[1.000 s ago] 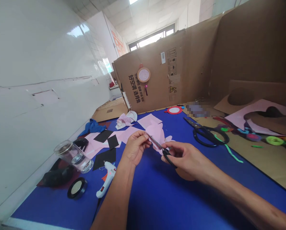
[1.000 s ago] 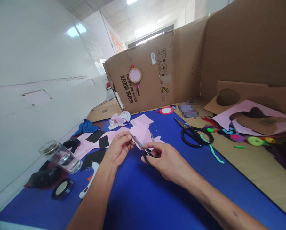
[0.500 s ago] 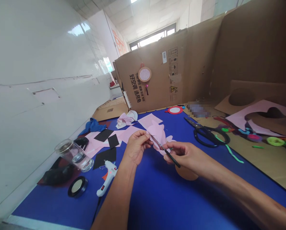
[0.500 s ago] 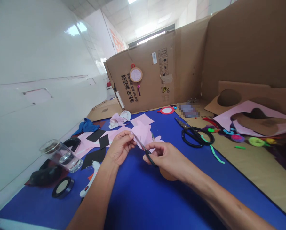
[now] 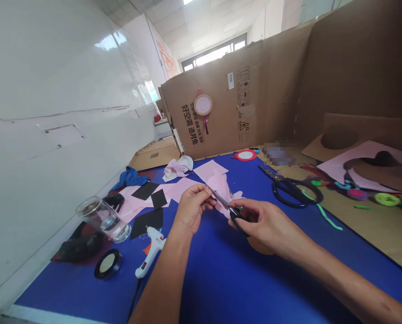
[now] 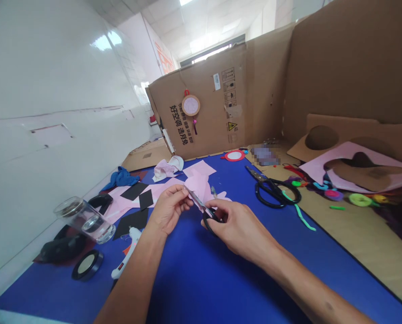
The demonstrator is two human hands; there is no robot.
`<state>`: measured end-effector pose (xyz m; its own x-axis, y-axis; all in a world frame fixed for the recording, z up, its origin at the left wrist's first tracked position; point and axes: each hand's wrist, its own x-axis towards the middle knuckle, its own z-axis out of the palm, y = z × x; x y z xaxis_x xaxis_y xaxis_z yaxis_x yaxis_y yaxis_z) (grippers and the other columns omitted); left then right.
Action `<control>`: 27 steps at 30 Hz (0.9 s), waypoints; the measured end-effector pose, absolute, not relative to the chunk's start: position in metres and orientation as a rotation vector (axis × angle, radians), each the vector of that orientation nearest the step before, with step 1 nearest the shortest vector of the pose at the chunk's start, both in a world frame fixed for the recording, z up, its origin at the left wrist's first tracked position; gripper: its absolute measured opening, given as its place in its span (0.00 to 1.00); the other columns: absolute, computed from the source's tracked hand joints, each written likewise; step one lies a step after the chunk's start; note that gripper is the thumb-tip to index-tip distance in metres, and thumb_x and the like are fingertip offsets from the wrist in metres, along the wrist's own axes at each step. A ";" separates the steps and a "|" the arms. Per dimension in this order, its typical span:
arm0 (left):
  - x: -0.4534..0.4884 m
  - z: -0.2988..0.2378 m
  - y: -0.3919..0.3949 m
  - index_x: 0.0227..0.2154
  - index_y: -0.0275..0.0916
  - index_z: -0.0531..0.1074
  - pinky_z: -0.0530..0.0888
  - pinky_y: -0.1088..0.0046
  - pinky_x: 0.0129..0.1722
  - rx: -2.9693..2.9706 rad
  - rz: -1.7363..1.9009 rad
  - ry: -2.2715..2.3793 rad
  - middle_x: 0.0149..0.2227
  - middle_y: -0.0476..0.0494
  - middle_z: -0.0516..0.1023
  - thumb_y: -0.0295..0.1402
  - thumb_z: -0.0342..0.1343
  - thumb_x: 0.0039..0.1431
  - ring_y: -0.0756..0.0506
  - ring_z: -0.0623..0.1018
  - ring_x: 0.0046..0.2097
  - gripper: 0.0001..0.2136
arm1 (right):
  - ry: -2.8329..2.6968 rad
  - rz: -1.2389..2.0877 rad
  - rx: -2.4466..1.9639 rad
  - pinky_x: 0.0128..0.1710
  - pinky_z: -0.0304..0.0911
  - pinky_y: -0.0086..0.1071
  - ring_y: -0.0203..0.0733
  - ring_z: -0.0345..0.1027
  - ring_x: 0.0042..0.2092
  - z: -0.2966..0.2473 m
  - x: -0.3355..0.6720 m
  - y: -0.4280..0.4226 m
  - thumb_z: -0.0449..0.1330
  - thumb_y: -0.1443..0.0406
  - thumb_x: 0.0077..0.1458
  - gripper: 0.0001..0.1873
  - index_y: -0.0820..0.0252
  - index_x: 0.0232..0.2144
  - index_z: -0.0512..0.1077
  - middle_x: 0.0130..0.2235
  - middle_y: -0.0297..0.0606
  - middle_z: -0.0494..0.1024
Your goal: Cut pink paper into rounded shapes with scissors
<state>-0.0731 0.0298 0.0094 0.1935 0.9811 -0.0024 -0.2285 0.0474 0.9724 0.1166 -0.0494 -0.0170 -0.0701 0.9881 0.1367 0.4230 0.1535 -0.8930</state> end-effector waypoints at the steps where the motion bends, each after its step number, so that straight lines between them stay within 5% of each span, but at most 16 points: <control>1: -0.073 0.009 0.030 0.27 0.36 0.75 0.71 0.78 0.25 1.110 1.149 0.913 0.25 0.47 0.79 0.35 0.73 0.42 0.50 0.79 0.25 0.13 | -1.640 0.817 -1.411 0.29 0.56 0.31 0.39 0.66 0.29 -0.016 0.116 -0.051 0.66 0.57 0.59 0.18 0.50 0.50 0.82 0.28 0.29 0.76; 9: -0.073 0.007 0.031 0.27 0.36 0.74 0.70 0.78 0.24 1.095 1.156 0.907 0.24 0.47 0.78 0.34 0.72 0.43 0.50 0.78 0.25 0.12 | -1.756 0.574 -1.448 0.29 0.55 0.31 0.41 0.68 0.30 -0.012 0.114 -0.056 0.63 0.61 0.60 0.11 0.46 0.44 0.82 0.29 0.27 0.79; 27: -0.067 0.006 0.028 0.24 0.36 0.74 0.70 0.78 0.24 1.080 1.146 0.871 0.24 0.47 0.78 0.34 0.72 0.43 0.51 0.77 0.25 0.12 | -1.707 0.639 -1.420 0.30 0.57 0.30 0.39 0.66 0.30 -0.014 0.112 -0.055 0.62 0.62 0.60 0.11 0.48 0.44 0.81 0.28 0.26 0.77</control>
